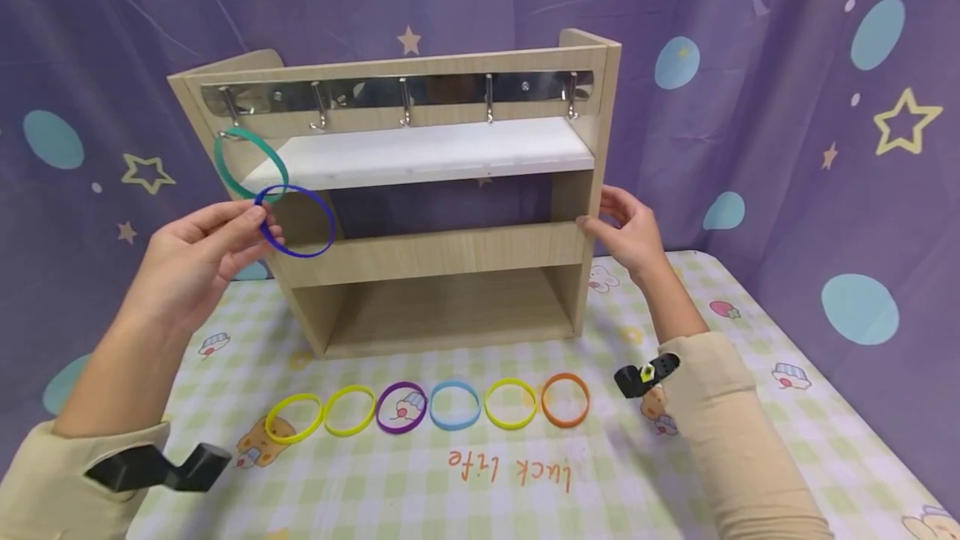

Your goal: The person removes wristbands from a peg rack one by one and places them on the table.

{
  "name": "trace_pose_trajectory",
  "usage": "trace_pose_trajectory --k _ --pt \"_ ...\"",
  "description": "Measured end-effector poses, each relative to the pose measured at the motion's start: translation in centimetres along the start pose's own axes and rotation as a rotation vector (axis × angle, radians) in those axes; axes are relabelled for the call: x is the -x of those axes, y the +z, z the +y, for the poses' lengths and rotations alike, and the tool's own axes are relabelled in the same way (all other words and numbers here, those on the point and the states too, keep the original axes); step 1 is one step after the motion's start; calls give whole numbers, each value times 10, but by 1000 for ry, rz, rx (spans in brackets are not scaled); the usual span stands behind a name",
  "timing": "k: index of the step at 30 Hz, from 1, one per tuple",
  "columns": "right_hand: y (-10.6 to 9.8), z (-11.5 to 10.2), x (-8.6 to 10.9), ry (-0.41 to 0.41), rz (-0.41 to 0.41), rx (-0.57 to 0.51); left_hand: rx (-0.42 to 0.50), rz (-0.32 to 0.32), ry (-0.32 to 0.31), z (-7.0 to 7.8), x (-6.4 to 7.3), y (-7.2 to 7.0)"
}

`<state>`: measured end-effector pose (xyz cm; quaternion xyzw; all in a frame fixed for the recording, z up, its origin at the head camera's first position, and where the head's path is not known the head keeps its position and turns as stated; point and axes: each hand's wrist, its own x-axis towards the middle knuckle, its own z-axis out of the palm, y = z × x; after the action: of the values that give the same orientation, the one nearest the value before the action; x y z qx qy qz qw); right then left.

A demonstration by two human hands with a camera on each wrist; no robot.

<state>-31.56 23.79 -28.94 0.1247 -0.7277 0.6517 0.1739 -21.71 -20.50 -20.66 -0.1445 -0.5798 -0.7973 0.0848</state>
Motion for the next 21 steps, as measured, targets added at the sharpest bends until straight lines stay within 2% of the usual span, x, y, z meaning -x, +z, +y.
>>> trace_pose_trajectory --k 5,11,18,21 --pt "0 0 0 0 2 -8 -147 -27 -88 -2 0 -5" --pt "0 0 0 3 2 -8 -231 -45 -155 -4 1 -14" --pt "1 0 0 6 7 3 -381 -37 -245 -3 2 -26" --pt "0 0 0 2 11 -2 -439 -56 -274 -5 3 -31"
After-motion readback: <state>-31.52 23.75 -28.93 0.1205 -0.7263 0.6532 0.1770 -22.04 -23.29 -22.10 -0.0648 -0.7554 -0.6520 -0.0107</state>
